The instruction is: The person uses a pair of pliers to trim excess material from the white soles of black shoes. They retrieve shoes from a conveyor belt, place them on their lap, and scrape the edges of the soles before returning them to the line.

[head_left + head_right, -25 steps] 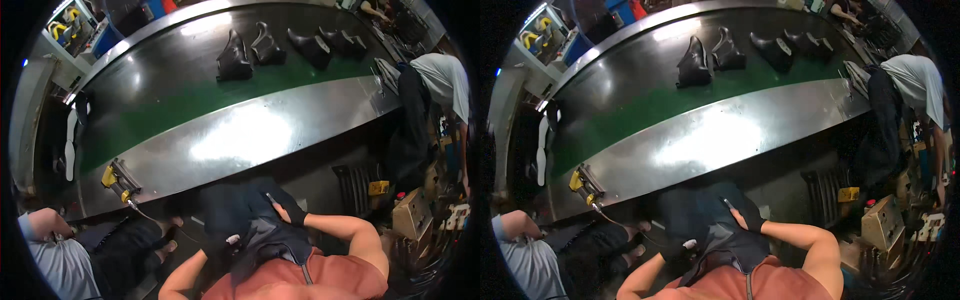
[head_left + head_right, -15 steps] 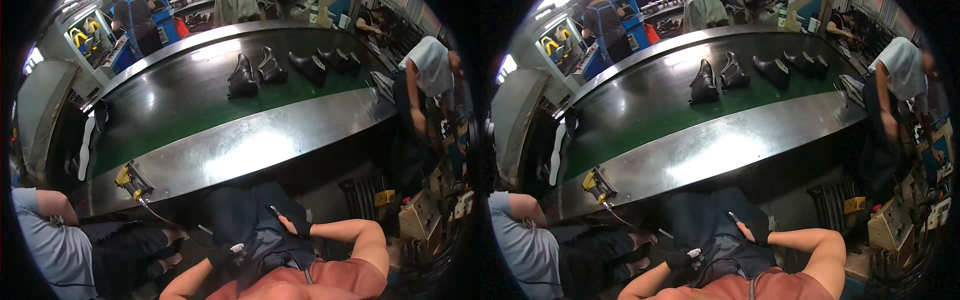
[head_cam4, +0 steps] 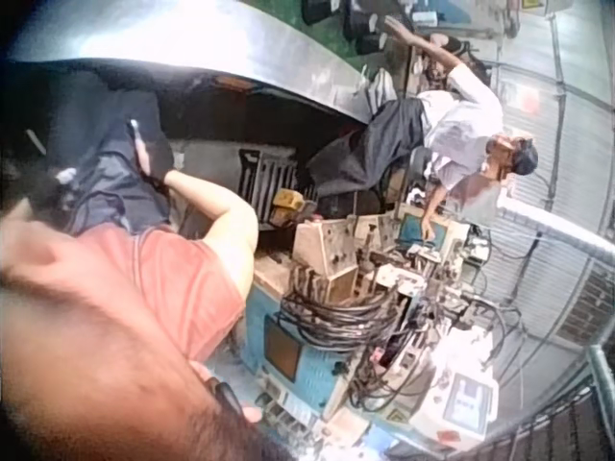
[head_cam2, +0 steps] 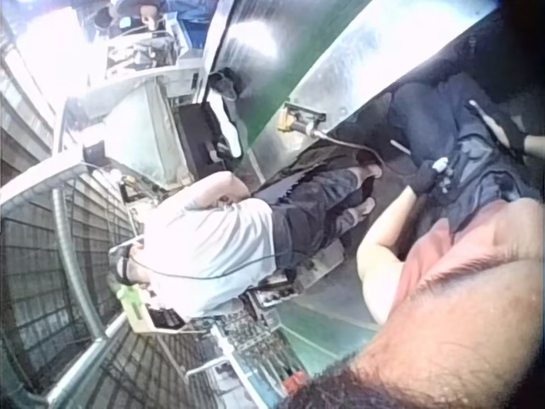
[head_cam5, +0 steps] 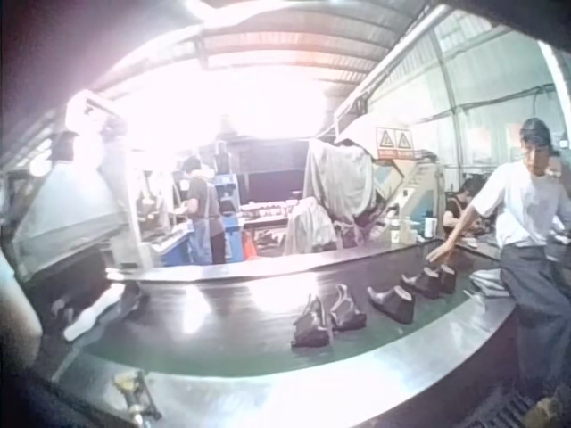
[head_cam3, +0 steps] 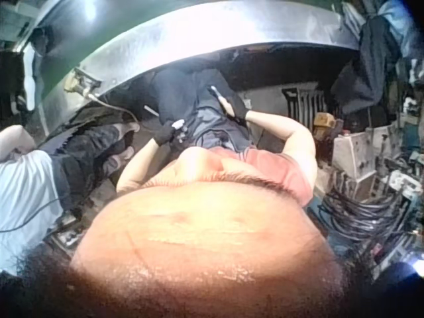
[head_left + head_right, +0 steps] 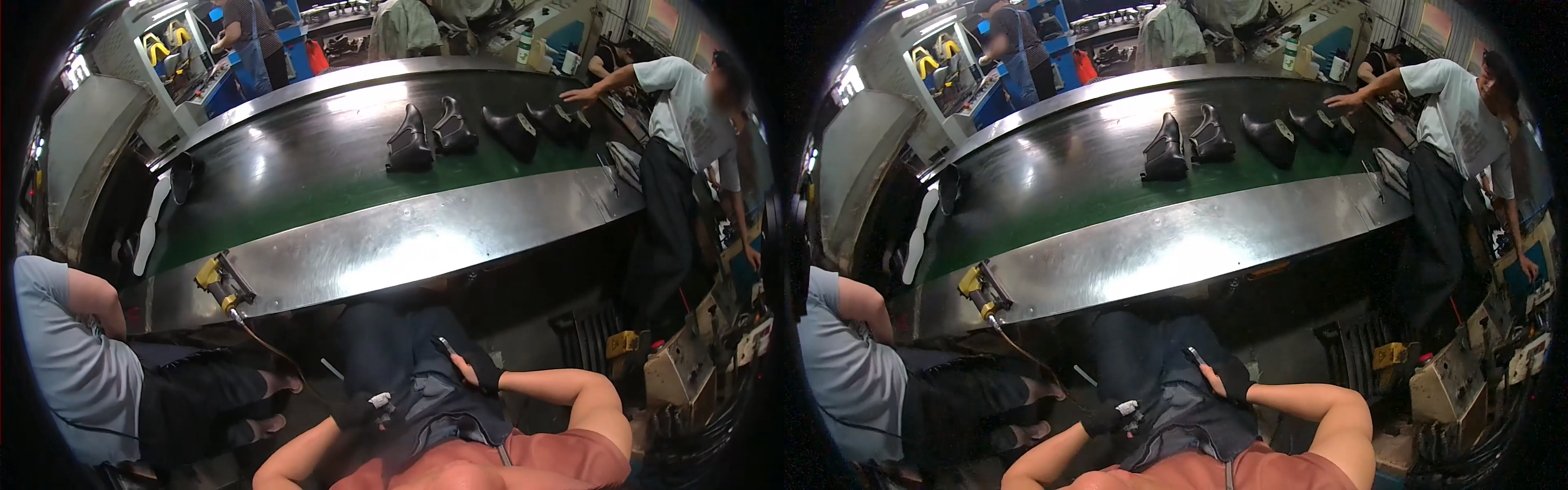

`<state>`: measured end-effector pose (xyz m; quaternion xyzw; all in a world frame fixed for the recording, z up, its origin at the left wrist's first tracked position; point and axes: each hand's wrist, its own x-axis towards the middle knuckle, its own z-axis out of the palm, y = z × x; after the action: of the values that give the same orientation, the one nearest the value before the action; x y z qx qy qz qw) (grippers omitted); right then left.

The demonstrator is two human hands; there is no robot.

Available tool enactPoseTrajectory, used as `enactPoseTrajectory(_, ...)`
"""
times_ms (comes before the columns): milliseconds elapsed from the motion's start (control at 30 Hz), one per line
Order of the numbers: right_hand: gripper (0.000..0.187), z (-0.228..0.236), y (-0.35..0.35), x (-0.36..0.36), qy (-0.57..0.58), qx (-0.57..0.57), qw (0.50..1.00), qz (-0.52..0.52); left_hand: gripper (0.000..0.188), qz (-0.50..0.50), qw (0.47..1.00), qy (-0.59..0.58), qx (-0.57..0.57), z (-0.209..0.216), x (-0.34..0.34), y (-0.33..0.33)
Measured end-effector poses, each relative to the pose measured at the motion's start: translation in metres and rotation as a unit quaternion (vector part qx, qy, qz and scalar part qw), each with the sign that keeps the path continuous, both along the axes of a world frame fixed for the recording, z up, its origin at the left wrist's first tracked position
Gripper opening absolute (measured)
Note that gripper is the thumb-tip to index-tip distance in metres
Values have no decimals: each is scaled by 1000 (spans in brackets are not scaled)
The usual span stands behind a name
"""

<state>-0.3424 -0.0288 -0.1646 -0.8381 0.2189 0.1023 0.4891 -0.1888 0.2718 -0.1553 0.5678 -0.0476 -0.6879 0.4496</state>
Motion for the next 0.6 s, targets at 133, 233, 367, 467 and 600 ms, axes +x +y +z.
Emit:
enactPoseTrajectory(133,47,-18,2,0,42,41,998,-18,33,35,998,36,-40,-33,-3,15)
enactPoseTrajectory(233,48,-15,-2,4,19,15,1000,4,35,50,997,46,-38,-31,1,11)
enactPoseTrajectory(367,44,9,-1,12,44,53,997,-24,37,76,996,21,-40,-31,1,8)
enactPoseTrajectory(467,41,2,-4,11,36,31,999,-14,37,84,995,44,-36,-30,3,4)
enactPoseTrajectory(600,38,-10,-3,7,-6,36,998,-50,39,30,999,28,-21,-39,6,9)
